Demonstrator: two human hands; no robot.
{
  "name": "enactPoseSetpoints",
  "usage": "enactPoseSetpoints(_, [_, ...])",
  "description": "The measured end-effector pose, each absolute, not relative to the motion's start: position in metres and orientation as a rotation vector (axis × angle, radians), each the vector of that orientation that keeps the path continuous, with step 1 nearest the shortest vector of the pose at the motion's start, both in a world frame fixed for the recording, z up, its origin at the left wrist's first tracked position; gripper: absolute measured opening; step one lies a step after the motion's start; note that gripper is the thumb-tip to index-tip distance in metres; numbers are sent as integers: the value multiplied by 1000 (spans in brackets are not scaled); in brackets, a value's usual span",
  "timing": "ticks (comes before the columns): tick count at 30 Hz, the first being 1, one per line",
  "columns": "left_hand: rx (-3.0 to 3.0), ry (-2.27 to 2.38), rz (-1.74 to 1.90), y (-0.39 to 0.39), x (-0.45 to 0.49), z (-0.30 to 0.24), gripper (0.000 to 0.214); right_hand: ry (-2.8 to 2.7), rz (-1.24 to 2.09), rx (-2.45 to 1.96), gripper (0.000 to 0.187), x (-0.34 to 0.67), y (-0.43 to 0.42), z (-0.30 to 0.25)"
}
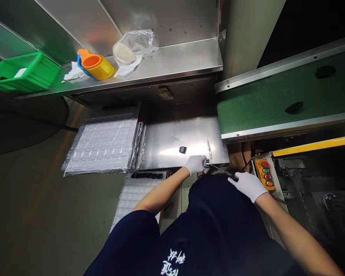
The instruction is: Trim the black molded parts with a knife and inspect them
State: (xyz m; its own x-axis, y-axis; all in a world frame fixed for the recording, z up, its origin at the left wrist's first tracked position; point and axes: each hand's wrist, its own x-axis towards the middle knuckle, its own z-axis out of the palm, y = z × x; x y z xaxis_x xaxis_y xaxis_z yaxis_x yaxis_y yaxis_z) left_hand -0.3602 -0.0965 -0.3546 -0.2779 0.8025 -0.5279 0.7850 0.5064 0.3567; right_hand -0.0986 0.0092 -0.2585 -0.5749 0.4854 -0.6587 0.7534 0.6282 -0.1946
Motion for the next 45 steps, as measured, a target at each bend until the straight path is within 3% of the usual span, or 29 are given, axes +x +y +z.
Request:
enactPoseSetpoints(11, [1371, 2011, 22, -108, -352, -335, 36, 2276, -623, 840, 53, -113, 13, -254])
enactPoseSetpoints(25, [1163, 2059, 128, -121, -355, -358, 30, 2249, -634, 835, 53, -116, 17, -255])
enactPoseSetpoints(35, [829, 2040, 664, -120, -346, -364, 22, 2244, -743, 926, 45, -116, 9, -245])
enactPoseSetpoints(45, [496, 2137, 929, -119, -319, -371, 34, 2259, -693, 1007, 50, -122, -2, -252])
